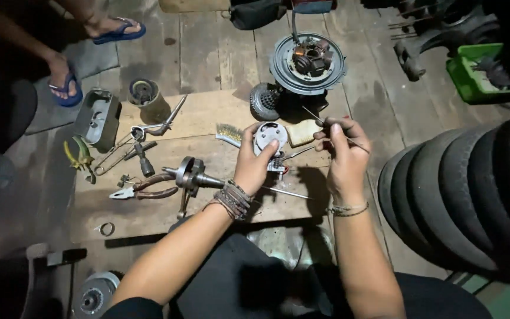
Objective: The person sits on the floor and uses a small metal tool to clean or adjust a circular mechanical component held in their left hand. They repeatedly probe the interior of the part, rotate it, and continue the adjustment process throughout the clip.
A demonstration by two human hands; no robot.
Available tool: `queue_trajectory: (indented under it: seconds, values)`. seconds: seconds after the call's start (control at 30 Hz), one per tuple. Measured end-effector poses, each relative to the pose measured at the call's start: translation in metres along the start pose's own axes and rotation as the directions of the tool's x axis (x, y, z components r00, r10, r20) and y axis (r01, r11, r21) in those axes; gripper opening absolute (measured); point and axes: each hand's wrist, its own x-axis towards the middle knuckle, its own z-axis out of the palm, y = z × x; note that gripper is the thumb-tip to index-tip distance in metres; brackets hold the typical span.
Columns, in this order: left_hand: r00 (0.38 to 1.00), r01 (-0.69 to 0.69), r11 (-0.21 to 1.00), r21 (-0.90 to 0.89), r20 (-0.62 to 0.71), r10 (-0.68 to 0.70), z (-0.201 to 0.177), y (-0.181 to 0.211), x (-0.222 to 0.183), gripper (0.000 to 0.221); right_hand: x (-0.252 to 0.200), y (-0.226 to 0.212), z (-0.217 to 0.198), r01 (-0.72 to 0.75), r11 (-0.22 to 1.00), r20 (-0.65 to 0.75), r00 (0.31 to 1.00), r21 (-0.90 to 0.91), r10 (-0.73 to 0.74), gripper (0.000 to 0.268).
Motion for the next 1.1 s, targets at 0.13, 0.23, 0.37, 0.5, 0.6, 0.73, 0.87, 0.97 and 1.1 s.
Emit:
queue_trajectory:
  seconds: [0.13, 0.23, 0.37, 0.5, 0.6, 0.73, 0.87, 0.97, 1.1]
  values:
    - [0.995, -0.069, 0.995, 0.078, 0.071, 0.063, 0.009, 0.023, -0.003, 0.058, -0.007, -0.017, 0.004, -0.002, 1.000, 0.007, 1.000, 0.009, 0.002, 0.014]
    - [0.992, -0.084, 0.992, 0.094, 0.107, 0.074, 0.015, 0.028, -0.004, 0.062, -0.013, -0.017, 0.006, 0.001, 0.998, 0.088, 0.996, -0.061, 0.005, 0.017]
    - [0.987, -0.077, 0.967, 0.243, 0.153, 0.040, 0.016, 0.040, -0.007, 0.060, -0.012, -0.006, 0.006, 0.068, 0.964, 0.143, 0.989, -0.258, -0.032, 0.011]
    - [0.990, -0.011, 0.953, 0.303, 0.140, -0.033, 0.011, 0.028, 0.000, 0.056, 0.007, -0.009, -0.017, 0.213, 0.840, 0.021, 0.972, -0.500, -0.234, 0.017]
    - [0.991, -0.038, 0.930, 0.364, 0.133, -0.012, 0.003, 0.022, 0.009, 0.061, 0.010, -0.017, -0.023, 0.136, 0.896, -0.013, 0.988, -0.423, -0.156, 0.015]
    - [0.986, -0.061, 0.918, 0.391, 0.165, -0.005, 0.006, 0.019, 0.013, 0.060, 0.000, 0.013, -0.007, -0.051, 0.957, 0.033, 0.997, -0.287, 0.063, 0.015]
    - [0.981, -0.077, 0.925, 0.371, 0.192, 0.005, 0.008, 0.015, 0.011, 0.058, 0.006, 0.025, -0.013, -0.095, 0.968, 0.044, 0.993, -0.232, 0.108, 0.014]
    - [0.988, -0.057, 0.925, 0.377, 0.157, -0.003, 0.007, 0.004, 0.014, 0.057, 0.004, 0.012, -0.011, -0.071, 0.967, 0.006, 0.997, -0.246, 0.075, 0.015]
    - [0.995, -0.001, 0.936, 0.353, 0.093, -0.034, 0.006, 0.010, 0.017, 0.056, -0.003, -0.007, -0.007, 0.037, 0.949, -0.084, 0.994, -0.314, -0.067, 0.013]
